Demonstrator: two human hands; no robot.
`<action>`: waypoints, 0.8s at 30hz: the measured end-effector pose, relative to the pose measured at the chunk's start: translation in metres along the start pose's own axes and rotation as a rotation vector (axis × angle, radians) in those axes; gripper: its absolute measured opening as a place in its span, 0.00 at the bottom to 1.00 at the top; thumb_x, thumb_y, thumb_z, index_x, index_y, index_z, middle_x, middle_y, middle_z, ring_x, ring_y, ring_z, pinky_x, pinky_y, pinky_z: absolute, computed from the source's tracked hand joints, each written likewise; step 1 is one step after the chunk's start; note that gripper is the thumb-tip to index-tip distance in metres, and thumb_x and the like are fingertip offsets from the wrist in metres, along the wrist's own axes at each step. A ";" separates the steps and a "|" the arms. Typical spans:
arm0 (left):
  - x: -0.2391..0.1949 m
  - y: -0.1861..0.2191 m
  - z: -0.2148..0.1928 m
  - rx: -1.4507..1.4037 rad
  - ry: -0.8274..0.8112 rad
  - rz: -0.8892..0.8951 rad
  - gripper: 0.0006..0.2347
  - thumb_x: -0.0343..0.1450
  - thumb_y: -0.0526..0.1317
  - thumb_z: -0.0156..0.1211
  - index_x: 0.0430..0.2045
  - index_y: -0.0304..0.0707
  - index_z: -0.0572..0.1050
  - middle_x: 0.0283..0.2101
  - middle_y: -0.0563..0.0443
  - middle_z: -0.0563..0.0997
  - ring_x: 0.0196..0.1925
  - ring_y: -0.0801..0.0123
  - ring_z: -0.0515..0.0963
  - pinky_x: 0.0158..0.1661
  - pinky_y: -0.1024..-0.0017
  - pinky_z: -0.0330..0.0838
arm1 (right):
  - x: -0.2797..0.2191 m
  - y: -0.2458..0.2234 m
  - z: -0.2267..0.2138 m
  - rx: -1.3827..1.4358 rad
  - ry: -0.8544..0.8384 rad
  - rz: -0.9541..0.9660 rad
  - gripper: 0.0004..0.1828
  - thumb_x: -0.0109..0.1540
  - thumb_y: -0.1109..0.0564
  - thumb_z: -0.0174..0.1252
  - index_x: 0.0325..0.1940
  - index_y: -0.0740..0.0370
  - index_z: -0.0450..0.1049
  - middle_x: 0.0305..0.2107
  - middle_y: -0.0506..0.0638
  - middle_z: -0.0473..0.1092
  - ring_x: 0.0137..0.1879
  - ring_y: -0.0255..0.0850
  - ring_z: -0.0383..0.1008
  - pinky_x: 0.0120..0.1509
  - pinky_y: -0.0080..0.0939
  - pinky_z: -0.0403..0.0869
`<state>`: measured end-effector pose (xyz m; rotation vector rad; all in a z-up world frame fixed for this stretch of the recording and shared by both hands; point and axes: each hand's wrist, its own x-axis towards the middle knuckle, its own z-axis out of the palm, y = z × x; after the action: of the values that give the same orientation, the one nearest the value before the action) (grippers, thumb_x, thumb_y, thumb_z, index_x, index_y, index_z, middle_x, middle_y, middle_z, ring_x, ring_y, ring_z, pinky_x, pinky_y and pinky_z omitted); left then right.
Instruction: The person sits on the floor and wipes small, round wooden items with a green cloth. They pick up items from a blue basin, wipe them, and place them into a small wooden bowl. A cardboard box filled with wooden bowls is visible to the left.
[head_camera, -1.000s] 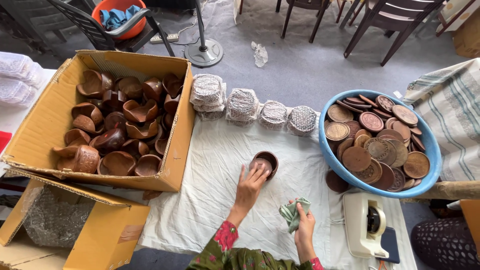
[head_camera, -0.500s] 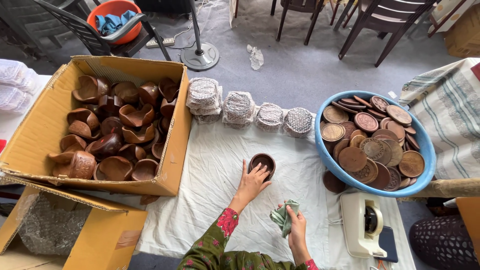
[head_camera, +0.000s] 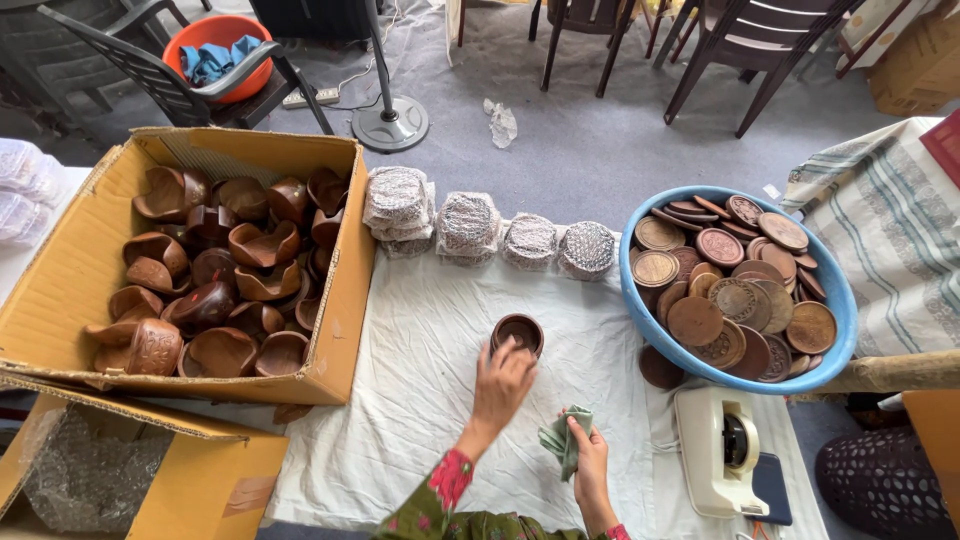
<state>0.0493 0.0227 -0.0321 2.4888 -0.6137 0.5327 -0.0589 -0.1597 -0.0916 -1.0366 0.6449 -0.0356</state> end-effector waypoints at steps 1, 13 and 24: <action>-0.007 0.009 -0.006 0.001 -0.003 0.003 0.11 0.76 0.46 0.62 0.48 0.45 0.77 0.53 0.57 0.80 0.70 0.60 0.72 0.73 0.44 0.53 | 0.000 0.000 0.000 0.004 0.002 0.001 0.18 0.65 0.57 0.58 0.56 0.69 0.76 0.45 0.56 0.78 0.45 0.39 0.79 0.49 0.41 0.77; -0.075 0.013 0.051 -1.405 -0.482 -0.777 0.13 0.71 0.42 0.69 0.42 0.29 0.80 0.37 0.55 0.82 0.38 0.81 0.77 0.41 0.79 0.71 | -0.010 -0.025 0.015 -0.081 -0.108 -0.077 0.24 0.65 0.53 0.58 0.64 0.60 0.68 0.45 0.46 0.74 0.48 0.31 0.74 0.53 0.33 0.72; -0.072 0.014 0.017 -1.733 -0.561 -1.195 0.21 0.70 0.53 0.64 0.52 0.39 0.77 0.40 0.55 0.85 0.35 0.75 0.82 0.31 0.78 0.76 | 0.021 -0.016 -0.018 -0.205 -0.241 -0.125 0.18 0.63 0.61 0.63 0.56 0.70 0.77 0.44 0.52 0.79 0.47 0.36 0.77 0.53 0.36 0.74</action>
<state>-0.0123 0.0251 -0.0750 0.8497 0.3074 -0.8632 -0.0470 -0.1885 -0.0949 -1.2556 0.3691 0.0473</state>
